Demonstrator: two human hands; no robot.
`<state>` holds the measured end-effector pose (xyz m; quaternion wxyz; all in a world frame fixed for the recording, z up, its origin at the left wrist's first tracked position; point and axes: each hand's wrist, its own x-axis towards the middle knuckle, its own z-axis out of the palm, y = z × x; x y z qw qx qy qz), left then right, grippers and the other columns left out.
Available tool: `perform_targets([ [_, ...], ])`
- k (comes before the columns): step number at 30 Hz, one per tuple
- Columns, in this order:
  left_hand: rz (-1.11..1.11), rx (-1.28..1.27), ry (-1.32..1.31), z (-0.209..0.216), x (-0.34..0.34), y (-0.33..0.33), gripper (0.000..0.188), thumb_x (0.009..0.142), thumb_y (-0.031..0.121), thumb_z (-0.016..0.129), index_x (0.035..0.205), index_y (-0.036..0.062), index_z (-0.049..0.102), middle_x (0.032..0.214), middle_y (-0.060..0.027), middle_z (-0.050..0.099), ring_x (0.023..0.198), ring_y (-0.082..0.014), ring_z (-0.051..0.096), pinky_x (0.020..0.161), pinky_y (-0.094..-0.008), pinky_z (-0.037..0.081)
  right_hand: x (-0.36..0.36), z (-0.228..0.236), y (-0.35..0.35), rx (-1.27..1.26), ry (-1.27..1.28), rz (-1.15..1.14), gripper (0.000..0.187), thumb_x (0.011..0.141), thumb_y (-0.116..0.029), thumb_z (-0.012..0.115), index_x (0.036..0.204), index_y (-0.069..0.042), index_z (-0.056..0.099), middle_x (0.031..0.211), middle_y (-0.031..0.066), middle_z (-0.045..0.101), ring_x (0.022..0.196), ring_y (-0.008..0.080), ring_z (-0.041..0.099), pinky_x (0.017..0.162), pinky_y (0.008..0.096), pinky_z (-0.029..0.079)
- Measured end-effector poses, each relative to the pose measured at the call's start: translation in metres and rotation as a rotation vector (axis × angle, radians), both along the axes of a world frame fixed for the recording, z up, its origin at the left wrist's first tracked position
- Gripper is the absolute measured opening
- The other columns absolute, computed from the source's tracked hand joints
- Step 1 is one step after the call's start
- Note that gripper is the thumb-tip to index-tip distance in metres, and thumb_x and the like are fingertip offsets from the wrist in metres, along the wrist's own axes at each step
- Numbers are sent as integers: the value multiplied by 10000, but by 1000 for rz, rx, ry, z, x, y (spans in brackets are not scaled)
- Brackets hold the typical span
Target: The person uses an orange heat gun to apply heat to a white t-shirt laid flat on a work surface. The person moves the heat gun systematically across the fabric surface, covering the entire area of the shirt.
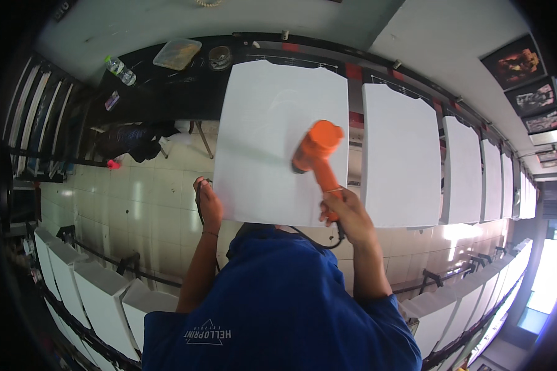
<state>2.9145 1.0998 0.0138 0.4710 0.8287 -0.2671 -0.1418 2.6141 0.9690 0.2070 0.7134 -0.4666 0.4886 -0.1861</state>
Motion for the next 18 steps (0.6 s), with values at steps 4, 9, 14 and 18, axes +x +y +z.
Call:
perform_targets([
  [4,27,2,-18,2,-1,2,483,1047,358,288,1116,-81,476,1104,-143,494,877,-296,507,829,-388,411,-34,9,2,-62,96,-143,377,930,-283,585,1111,42,527,765,47,577,627,122,595,523,235,463],
  [9,60,-13,36,-2,0,5,508,1051,372,271,1173,-74,482,1207,-142,489,1040,-310,527,935,-358,401,-16,16,5,-39,90,-124,425,930,-302,590,1154,53,519,768,49,579,621,128,591,513,237,460],
  [14,134,-155,51,-17,2,12,502,1051,362,254,1209,-47,498,1274,-128,469,1125,-280,515,965,-360,398,47,6,9,36,-40,159,323,931,-281,581,1034,20,530,784,48,592,664,129,614,554,250,483],
  [18,189,-166,50,-9,0,12,492,1050,343,246,1222,-38,505,1261,-135,484,1145,-287,512,956,-366,408,93,3,12,56,-50,320,314,929,-296,584,1018,1,539,793,38,586,686,124,610,572,254,481],
])
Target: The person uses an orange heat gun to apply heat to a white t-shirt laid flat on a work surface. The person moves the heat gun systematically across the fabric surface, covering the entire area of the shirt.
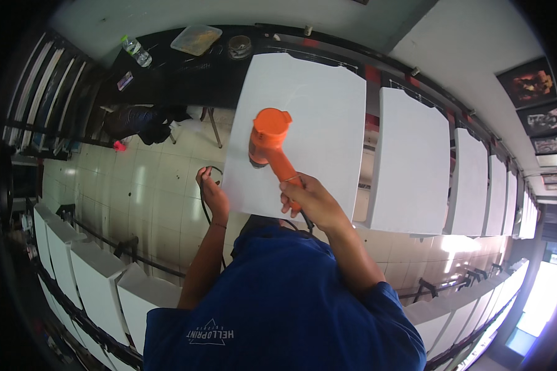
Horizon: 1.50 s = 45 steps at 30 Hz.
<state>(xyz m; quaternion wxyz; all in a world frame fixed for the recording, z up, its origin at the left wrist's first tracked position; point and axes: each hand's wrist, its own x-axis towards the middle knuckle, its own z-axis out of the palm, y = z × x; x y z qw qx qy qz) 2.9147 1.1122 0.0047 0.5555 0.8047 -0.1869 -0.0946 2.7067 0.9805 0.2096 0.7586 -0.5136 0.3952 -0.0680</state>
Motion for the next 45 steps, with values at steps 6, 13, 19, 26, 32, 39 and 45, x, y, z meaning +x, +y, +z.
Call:
perform_targets([
  [6,39,-101,-87,1,-1,-2,459,1049,312,273,1193,-59,500,1214,-170,515,1109,-315,520,962,-380,398,24,5,7,-12,36,170,264,926,-257,565,994,-5,527,760,38,588,659,120,607,559,255,477],
  [13,28,-68,-26,3,-2,-2,503,1047,335,273,1174,-81,527,1233,-143,490,1101,-303,524,951,-358,403,14,7,5,-85,76,168,259,918,-242,568,994,2,531,748,35,578,631,123,619,526,237,478],
  [19,12,-14,83,5,-2,-2,570,1047,370,247,1154,-100,551,1260,-118,469,1086,-291,526,936,-355,405,-7,19,-3,-43,147,242,253,916,-228,564,1004,8,536,738,22,568,633,119,615,529,234,479],
  [26,-5,27,31,4,-1,-4,466,1044,358,270,1210,-14,496,1134,-165,580,1077,-296,575,940,-383,428,-17,13,-3,-159,118,122,308,909,-255,579,1025,29,549,761,45,578,660,117,620,542,236,483],
  [32,-11,67,55,15,-2,-4,475,1046,363,272,1200,-25,499,1124,-170,566,1042,-310,571,939,-382,429,-41,25,-9,-6,205,145,293,907,-236,581,1035,25,546,734,40,580,642,114,606,543,237,476],
  [39,-23,43,40,10,-2,-7,460,1045,347,294,1184,-34,510,1127,-169,557,1030,-299,571,927,-375,437,-50,17,-4,-84,142,-34,257,896,-211,588,1003,20,553,728,33,578,627,117,606,527,236,469],
  [45,-13,38,56,7,-2,-7,458,1044,351,302,1161,-38,514,1095,-166,575,995,-285,578,924,-369,438,-74,29,-9,-51,219,-1,249,893,-205,592,982,22,542,734,32,568,625,111,604,537,237,474],
])
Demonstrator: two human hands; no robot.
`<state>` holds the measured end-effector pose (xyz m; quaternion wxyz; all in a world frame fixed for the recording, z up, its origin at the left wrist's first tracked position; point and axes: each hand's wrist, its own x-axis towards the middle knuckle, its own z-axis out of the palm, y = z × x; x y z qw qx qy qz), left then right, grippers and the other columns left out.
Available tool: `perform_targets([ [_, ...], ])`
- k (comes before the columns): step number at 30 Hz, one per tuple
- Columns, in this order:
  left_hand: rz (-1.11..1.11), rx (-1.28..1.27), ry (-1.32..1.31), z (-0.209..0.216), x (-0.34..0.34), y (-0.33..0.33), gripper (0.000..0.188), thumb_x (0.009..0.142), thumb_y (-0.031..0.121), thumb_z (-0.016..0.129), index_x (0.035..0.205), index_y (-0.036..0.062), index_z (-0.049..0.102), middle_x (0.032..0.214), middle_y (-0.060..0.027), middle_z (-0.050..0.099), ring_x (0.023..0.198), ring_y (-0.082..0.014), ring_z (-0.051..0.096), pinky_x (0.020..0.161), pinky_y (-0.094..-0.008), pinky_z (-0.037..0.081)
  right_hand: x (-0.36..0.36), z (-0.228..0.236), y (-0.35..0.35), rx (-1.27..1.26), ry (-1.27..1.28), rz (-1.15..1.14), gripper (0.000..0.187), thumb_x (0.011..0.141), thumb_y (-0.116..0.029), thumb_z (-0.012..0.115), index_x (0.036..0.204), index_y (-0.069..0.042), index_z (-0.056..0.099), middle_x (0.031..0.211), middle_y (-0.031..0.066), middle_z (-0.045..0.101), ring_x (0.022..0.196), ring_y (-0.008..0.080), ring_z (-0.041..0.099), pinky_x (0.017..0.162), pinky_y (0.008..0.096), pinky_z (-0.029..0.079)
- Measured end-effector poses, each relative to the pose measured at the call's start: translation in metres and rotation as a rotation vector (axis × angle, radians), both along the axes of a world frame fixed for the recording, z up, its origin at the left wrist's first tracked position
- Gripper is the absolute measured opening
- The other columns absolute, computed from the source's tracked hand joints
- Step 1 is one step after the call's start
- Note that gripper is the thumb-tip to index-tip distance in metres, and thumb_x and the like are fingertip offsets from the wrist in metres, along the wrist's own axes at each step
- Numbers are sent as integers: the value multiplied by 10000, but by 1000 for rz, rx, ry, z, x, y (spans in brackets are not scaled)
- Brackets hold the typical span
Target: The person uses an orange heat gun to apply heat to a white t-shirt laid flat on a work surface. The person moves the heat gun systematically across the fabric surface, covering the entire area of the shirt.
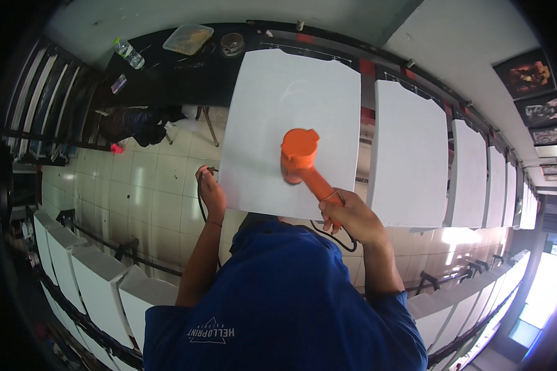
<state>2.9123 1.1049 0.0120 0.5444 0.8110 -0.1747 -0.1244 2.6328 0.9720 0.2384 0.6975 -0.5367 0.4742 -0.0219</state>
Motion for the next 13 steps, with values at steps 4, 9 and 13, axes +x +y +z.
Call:
perform_targets([
  [4,-1,-7,3,0,0,-2,453,1044,352,303,1148,-34,516,1067,-170,579,986,-288,577,916,-370,442,5,-6,-1,-99,-31,-143,233,884,-199,595,952,19,550,737,32,568,617,109,612,524,232,476],
  [9,-26,2,-16,-7,3,1,442,1043,351,306,1145,-25,513,1063,-172,575,983,-286,577,918,-376,444,-17,3,-3,16,8,-55,219,882,-201,591,934,8,552,733,26,569,601,110,604,527,237,471],
  [13,-46,-9,30,-10,4,1,489,1025,457,338,1223,31,475,1154,-161,583,1039,-300,570,935,-383,426,-25,1,-3,-9,-17,-118,218,883,-209,587,936,0,558,731,25,577,599,113,608,524,234,474],
])
